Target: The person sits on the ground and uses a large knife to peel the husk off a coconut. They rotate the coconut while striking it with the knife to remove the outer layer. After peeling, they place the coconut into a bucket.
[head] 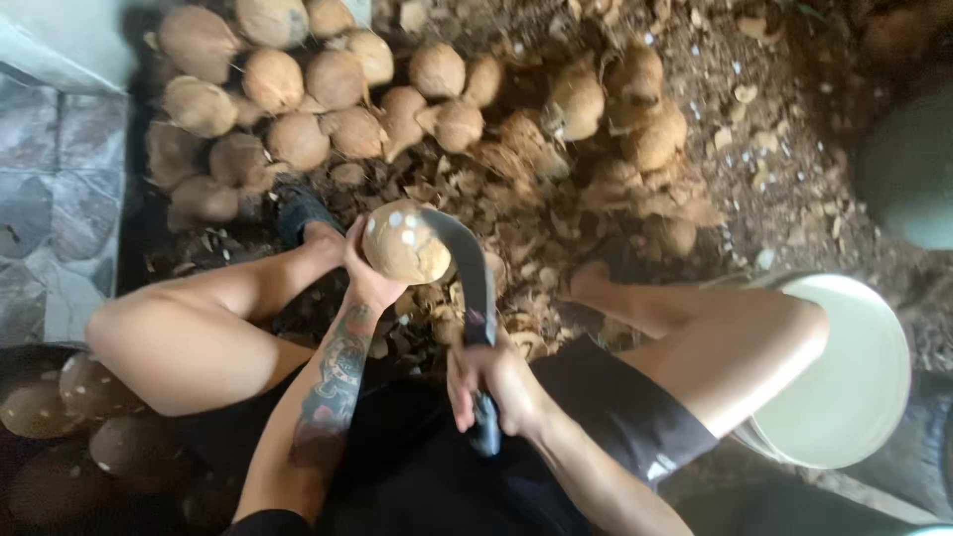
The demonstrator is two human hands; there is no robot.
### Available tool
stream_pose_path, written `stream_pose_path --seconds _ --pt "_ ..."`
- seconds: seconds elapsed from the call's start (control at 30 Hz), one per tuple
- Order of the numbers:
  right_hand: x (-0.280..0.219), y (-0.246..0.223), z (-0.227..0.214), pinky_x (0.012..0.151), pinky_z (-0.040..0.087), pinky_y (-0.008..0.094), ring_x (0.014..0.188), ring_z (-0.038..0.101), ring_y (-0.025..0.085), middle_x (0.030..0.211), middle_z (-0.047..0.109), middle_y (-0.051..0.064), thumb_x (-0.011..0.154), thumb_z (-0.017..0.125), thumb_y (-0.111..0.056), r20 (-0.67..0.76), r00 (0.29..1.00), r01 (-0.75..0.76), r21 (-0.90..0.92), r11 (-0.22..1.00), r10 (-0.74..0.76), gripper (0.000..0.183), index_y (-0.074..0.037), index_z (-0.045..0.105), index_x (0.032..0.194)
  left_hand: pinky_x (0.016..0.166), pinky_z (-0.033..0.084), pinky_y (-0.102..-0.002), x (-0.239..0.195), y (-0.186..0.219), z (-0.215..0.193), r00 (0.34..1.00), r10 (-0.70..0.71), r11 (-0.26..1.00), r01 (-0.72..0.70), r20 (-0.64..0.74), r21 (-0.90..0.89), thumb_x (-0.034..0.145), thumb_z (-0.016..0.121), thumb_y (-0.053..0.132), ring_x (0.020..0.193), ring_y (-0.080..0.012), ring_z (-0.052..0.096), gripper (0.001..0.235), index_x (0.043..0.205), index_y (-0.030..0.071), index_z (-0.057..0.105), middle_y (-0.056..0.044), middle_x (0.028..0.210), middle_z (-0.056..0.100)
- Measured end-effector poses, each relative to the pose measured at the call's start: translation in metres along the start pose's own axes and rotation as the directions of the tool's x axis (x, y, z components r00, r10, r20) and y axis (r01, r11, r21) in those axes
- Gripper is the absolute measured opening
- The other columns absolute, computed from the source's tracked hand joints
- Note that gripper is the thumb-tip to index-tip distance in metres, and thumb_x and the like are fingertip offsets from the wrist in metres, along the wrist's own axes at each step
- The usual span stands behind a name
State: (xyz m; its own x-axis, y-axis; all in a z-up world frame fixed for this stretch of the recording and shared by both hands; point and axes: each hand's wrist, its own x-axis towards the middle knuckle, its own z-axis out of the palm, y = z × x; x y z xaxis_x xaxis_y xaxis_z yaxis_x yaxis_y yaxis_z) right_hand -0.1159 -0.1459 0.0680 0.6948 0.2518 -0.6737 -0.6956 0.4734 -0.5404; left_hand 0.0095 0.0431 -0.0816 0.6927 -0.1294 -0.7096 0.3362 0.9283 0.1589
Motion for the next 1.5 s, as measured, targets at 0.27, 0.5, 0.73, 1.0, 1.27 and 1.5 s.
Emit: stream_pose_path --seconds 0.27,0.5,0.73,1.0,1.27,1.5 --pt "-0.007 -0.025 -0.028 0.050 0.050 0.027 0.055 0.054 0.012 0.063 0.048 -0.005 0.091 0.067 -0.001 0.692 0.246 0.938 -0.348 -0.014 -0.678 0.031 -0.015 0.041 0.081 0.108 0.054 -0.057 0.004 0.008 0.004 0.997 0.055 0.885 -0.028 -0.046 0.464 0.078 0.064 0.059 0.128 -0.0338 0.064 0.068 0.129 0.015 0.069 -0.012 0.136 0.068" --pt "0.058 0.035 -0.089 0.049 0.048 0.039 0.034 0.055 0.029 0.033 0.052 0.011 0.071 0.051 -0.030 -0.077 0.992 0.000 -0.778 0.629 -0.095 0.042 -0.009 0.060 0.036 0.108 0.049 -0.055 -0.018 0.001 0.023 0.994 -0.022 0.951 0.055 -0.112 0.304 0.071 0.091 0.041 0.113 -0.0363 0.071 0.051 0.110 0.010 0.076 -0.013 0.119 0.075" --pt "-0.038 -0.055 -0.004 0.046 0.046 0.031 0.040 0.059 0.024 0.048 0.060 0.013 0.080 0.056 0.008 0.242 0.824 0.543 -0.595 0.593 -0.512 0.015 -0.001 0.060 0.068 0.109 0.049 -0.055 -0.011 0.011 0.007 0.984 -0.064 0.939 0.116 -0.167 0.323 0.074 0.085 0.043 0.117 -0.0364 0.068 0.054 0.116 0.011 0.074 -0.014 0.125 0.073" --pt "0.050 0.028 -0.085 0.050 0.050 0.035 0.048 0.057 0.025 0.061 0.058 0.006 0.077 0.072 -0.013 0.629 0.184 0.905 -0.408 -0.120 -0.755 0.011 -0.009 0.062 0.078 0.109 0.049 -0.055 -0.005 -0.004 0.011 0.977 -0.124 0.894 0.186 -0.174 0.407 0.077 0.079 0.045 0.123 -0.0365 0.065 0.057 0.122 0.012 0.071 -0.014 0.132 0.069" --pt "0.004 -0.041 -0.021 0.045 0.047 0.031 0.033 0.058 0.022 0.039 0.055 0.010 0.083 0.058 -0.005 0.012 0.945 0.230 -0.733 0.640 -0.326 0.022 -0.006 0.056 0.061 0.109 0.049 -0.055 -0.001 0.021 0.005 0.962 -0.136 0.837 0.239 -0.235 0.492 0.080 0.072 0.048 0.129 -0.0367 0.061 0.061 0.131 0.013 0.068 -0.015 0.140 0.065" --pt "-0.018 -0.044 -0.027 0.053 0.032 0.030 0.054 0.040 0.015 0.075 0.048 0.006 0.105 0.044 -0.012 0.684 0.300 0.943 -0.319 0.097 -0.664 0.020 -0.010 0.038 0.086 0.110 0.049 -0.054 -0.001 0.001 -0.015 0.950 -0.167 0.785 0.290 -0.264 0.548 0.082 0.067 0.049 0.134 -0.0369 0.058 0.064 0.136 0.014 0.066 -0.016 0.145 0.062"
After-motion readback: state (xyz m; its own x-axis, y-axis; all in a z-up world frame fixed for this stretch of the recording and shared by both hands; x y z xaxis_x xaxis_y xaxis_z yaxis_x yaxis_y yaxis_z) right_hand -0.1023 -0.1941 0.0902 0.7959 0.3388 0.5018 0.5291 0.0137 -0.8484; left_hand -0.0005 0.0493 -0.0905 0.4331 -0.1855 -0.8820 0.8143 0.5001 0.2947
